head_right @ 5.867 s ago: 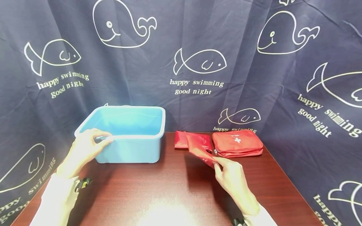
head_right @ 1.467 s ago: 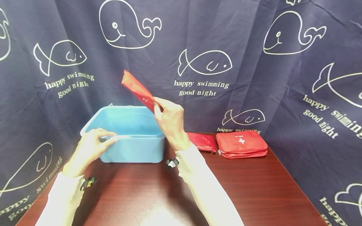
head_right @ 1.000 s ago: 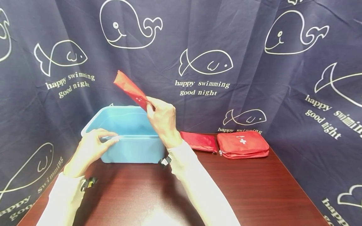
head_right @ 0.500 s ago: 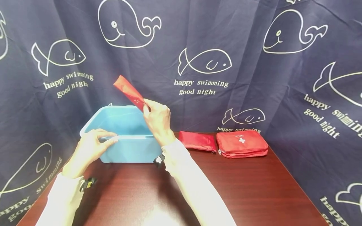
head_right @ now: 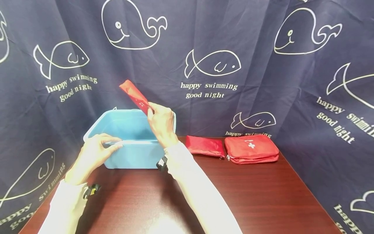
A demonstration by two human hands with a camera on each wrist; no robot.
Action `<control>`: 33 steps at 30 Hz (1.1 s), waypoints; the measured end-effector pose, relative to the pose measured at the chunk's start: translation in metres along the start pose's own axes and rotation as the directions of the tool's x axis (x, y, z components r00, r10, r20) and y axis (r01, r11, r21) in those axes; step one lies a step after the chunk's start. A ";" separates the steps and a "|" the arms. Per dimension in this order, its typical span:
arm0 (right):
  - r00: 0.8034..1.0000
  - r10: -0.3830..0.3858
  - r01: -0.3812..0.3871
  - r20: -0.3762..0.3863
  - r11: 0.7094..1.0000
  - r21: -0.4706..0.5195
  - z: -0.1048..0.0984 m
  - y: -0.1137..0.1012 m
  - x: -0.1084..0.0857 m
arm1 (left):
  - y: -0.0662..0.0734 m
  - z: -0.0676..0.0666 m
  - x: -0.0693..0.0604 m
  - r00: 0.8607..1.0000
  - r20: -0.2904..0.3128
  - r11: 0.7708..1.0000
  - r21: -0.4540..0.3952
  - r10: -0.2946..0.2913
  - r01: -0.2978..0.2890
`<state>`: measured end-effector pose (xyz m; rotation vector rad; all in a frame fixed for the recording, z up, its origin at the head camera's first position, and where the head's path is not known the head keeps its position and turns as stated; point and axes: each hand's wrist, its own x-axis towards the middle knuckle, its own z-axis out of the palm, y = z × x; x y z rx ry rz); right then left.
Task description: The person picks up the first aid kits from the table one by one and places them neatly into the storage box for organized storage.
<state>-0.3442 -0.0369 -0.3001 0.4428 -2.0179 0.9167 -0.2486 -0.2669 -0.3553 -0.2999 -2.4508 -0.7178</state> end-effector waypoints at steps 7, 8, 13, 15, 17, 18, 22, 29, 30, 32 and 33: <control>0.999 0.011 -0.009 0.041 0.999 -0.041 0.003 0.004 -0.005 | 0.000 0.001 -0.001 1.000 0.003 1.000 -0.004 -0.006 0.006; 0.999 0.012 -0.010 0.043 0.999 -0.045 0.003 0.005 -0.006 | 0.000 0.001 -0.001 1.000 0.005 1.000 -0.005 -0.007 0.007; 0.999 0.007 -0.004 0.054 0.998 -0.056 0.004 0.008 -0.008 | 0.000 0.002 -0.001 1.000 0.007 1.000 -0.003 -0.016 0.016; 0.998 0.006 -0.002 0.066 0.998 -0.062 0.005 0.009 -0.009 | 0.000 0.001 -0.001 1.000 0.009 1.000 0.002 -0.020 0.020; 0.996 0.005 0.001 0.090 0.997 -0.071 0.005 0.009 -0.009 | -0.001 0.001 0.000 1.000 0.011 1.000 0.005 -0.026 0.026; 0.994 0.003 0.005 0.107 0.997 -0.071 0.005 0.008 -0.009 | -0.001 0.001 0.000 1.000 0.011 1.000 0.006 -0.028 0.028; 0.984 -0.016 0.028 0.179 0.997 -0.065 0.004 0.005 -0.009 | -0.001 0.001 -0.001 1.000 0.009 1.000 0.009 -0.026 0.026; 0.973 0.001 0.003 0.232 1.000 -0.014 -0.016 -0.009 -0.006 | -0.001 0.002 0.000 1.000 0.005 1.000 0.002 -0.014 0.014; 0.972 0.004 -0.003 0.235 1.000 -0.005 -0.020 -0.010 -0.005 | -0.001 0.002 0.000 1.000 0.007 1.000 0.004 -0.017 0.017; 0.971 0.010 -0.013 0.238 1.000 0.011 -0.027 -0.012 -0.005 | -0.001 0.001 0.000 1.000 0.009 1.000 0.007 -0.023 0.023; 0.972 0.010 -0.015 0.237 1.000 0.018 -0.030 -0.012 -0.005 | -0.001 0.001 0.001 1.000 0.011 1.000 0.010 -0.023 0.023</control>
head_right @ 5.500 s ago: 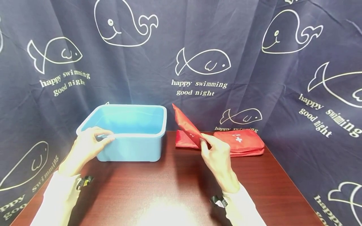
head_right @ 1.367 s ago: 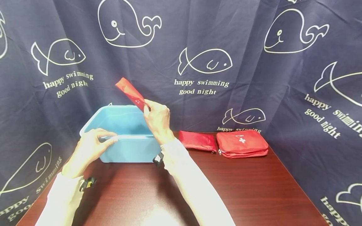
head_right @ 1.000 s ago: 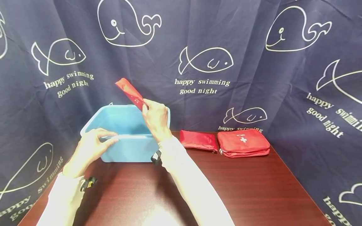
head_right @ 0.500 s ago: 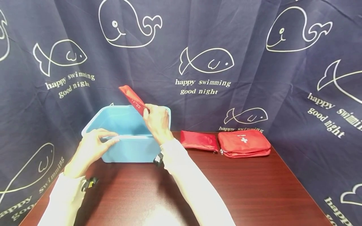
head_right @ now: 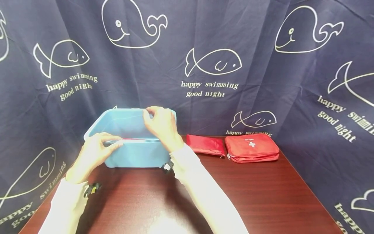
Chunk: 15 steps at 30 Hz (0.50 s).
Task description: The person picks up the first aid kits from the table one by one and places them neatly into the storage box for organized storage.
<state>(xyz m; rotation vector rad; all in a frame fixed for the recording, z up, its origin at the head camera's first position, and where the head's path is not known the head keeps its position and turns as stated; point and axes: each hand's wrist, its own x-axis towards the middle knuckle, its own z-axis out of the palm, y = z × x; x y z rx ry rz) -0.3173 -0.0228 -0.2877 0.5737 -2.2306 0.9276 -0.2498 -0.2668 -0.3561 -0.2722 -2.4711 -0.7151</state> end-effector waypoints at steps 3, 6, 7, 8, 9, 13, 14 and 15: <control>1.000 -0.007 0.007 -0.013 1.000 0.009 -0.008 0.002 -0.003 | 0.001 -0.001 0.000 1.000 0.003 1.000 0.003 0.000 0.000; 0.999 -0.010 0.010 -0.034 1.000 0.017 -0.016 0.008 -0.007 | 0.001 -0.001 -0.001 1.000 0.000 1.000 0.003 0.003 -0.003; 0.999 -0.010 0.011 -0.039 1.000 0.018 -0.019 0.010 -0.009 | 0.001 -0.001 -0.001 1.000 -0.002 1.000 0.001 0.005 -0.005; 0.999 -0.009 0.010 -0.044 1.000 0.017 -0.022 0.012 -0.011 | 0.001 -0.001 -0.001 1.000 -0.004 1.000 -0.001 0.006 -0.006; 0.999 -0.008 0.009 -0.049 1.000 0.018 -0.025 0.015 -0.013 | 0.001 0.000 -0.001 1.000 -0.006 1.000 -0.003 0.007 -0.007; 0.998 -0.006 0.007 -0.068 1.000 0.014 -0.038 0.024 -0.021 | 0.001 0.000 -0.001 1.000 -0.009 1.000 -0.006 0.008 -0.008; 0.997 -0.004 0.005 -0.075 1.000 0.020 -0.041 0.026 -0.023 | 0.001 0.000 -0.001 1.000 -0.009 1.000 -0.006 0.008 -0.008; 0.997 -0.002 0.004 -0.082 1.000 0.027 -0.045 0.028 -0.025 | 0.001 0.000 -0.001 1.000 -0.010 1.000 -0.005 0.008 -0.008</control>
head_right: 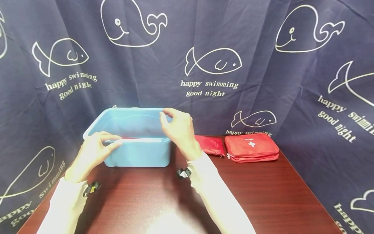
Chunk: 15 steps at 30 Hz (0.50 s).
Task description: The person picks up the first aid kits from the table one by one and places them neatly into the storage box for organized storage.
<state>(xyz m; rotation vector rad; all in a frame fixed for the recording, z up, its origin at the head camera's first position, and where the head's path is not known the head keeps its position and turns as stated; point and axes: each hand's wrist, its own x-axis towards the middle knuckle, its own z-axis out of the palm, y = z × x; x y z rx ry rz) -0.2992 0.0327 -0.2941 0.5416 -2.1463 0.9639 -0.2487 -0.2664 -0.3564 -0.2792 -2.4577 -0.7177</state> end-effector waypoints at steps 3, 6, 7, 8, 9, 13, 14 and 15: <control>1.000 0.003 -0.002 -0.028 1.000 0.023 -0.011 0.006 -0.006 | -0.001 0.001 0.001 1.000 -0.003 1.000 0.002 0.003 -0.003; 0.999 -0.007 0.008 -0.053 1.000 0.021 -0.023 0.012 -0.011 | -0.001 0.001 0.002 1.000 -0.007 1.000 0.003 0.005 -0.005; 0.998 -0.014 0.015 -0.061 1.000 0.015 -0.026 0.015 -0.014 | -0.001 0.002 0.002 1.000 -0.009 1.000 0.003 0.005 -0.005; 0.997 -0.019 0.020 -0.068 1.000 0.004 -0.030 0.018 -0.016 | -0.001 0.002 0.002 1.000 -0.010 1.000 0.003 0.006 -0.006; 0.997 -0.021 0.020 -0.073 1.000 -0.011 -0.033 0.022 -0.019 | 0.000 0.002 0.002 1.000 -0.011 1.000 0.002 0.005 -0.005; 0.997 -0.008 0.003 -0.075 0.998 -0.068 -0.041 0.037 -0.030 | 0.000 0.001 0.001 1.000 -0.011 1.000 -0.003 0.010 -0.010; 0.998 0.006 -0.012 -0.068 0.997 -0.077 -0.043 0.041 -0.033 | 0.000 0.001 0.001 1.000 -0.012 1.000 -0.004 0.011 -0.011; 0.998 0.021 -0.026 -0.058 0.996 -0.085 -0.044 0.045 -0.036 | -0.001 0.001 0.000 1.000 -0.014 1.000 -0.004 0.011 -0.011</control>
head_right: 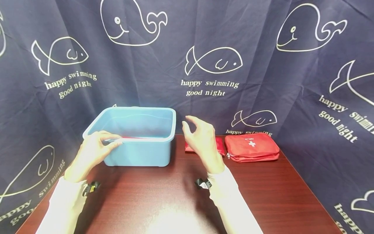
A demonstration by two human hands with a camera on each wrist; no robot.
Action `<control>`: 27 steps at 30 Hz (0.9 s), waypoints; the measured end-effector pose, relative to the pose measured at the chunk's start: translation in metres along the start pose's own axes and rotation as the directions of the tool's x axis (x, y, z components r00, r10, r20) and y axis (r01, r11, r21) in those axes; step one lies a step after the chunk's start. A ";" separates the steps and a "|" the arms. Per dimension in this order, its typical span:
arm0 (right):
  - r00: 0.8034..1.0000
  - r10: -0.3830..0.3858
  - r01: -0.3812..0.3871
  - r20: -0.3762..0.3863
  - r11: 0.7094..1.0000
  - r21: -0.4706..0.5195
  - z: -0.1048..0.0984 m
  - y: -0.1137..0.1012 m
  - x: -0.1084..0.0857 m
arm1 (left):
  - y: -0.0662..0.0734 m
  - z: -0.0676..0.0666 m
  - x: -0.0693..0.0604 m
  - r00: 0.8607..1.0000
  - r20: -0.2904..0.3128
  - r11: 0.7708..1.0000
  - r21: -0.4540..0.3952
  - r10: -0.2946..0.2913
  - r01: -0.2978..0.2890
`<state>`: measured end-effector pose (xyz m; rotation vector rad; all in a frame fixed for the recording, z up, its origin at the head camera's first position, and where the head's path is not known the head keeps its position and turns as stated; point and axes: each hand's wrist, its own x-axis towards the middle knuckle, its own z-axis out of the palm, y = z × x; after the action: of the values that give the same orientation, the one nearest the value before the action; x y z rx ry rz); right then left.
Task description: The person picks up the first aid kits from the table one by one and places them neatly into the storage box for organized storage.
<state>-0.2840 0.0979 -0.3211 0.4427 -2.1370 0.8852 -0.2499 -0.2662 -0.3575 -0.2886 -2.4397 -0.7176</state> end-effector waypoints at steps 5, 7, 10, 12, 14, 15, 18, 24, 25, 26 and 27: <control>0.995 0.069 -0.067 0.070 0.997 -0.036 -0.004 0.017 -0.011 | -0.001 0.001 -0.001 1.000 -0.004 1.000 -0.004 0.000 0.000; 0.992 0.085 -0.080 0.092 0.995 -0.050 -0.005 0.025 -0.015 | -0.002 0.002 -0.001 1.000 -0.002 1.000 -0.004 0.000 0.000; 0.987 0.103 -0.096 0.122 0.993 -0.065 -0.006 0.035 -0.020 | -0.002 0.002 -0.002 1.000 -0.005 1.000 -0.003 0.002 -0.002; 0.984 0.109 -0.100 0.138 0.992 -0.072 -0.006 0.041 -0.022 | -0.003 0.002 -0.002 1.000 -0.009 1.000 -0.001 0.003 -0.003; 0.982 0.115 -0.104 0.149 0.991 -0.081 -0.007 0.048 -0.024 | -0.003 0.002 -0.002 1.000 -0.013 1.000 -0.001 0.005 -0.005; 0.981 0.119 -0.107 0.153 0.991 -0.086 -0.008 0.051 -0.024 | -0.003 0.002 -0.002 1.000 -0.014 1.000 -0.002 0.005 -0.005; 0.978 0.133 -0.118 0.160 0.988 -0.101 -0.009 0.060 -0.025 | -0.002 0.002 -0.001 1.000 -0.011 1.000 -0.002 0.003 -0.003; 0.967 0.175 -0.150 0.188 0.979 -0.139 -0.007 0.078 -0.028 | 0.000 0.000 -0.001 1.000 0.001 1.000 -0.001 -0.008 0.008; 0.964 0.182 -0.155 0.196 0.977 -0.145 -0.006 0.081 -0.029 | 0.000 0.000 0.000 1.000 0.002 1.000 0.001 -0.009 0.009; 0.961 0.188 -0.160 0.203 0.976 -0.149 -0.005 0.083 -0.029 | 0.000 0.000 0.000 1.000 0.003 1.000 0.002 -0.008 0.008; 0.958 0.193 -0.163 0.210 0.975 -0.152 -0.004 0.085 -0.029 | 0.000 0.000 0.000 1.000 0.004 1.000 0.003 -0.007 0.007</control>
<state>-0.3106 0.1607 -0.3801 0.2948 -2.4575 0.8159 -0.2500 -0.2658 -0.3576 -0.2801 -2.4466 -0.7167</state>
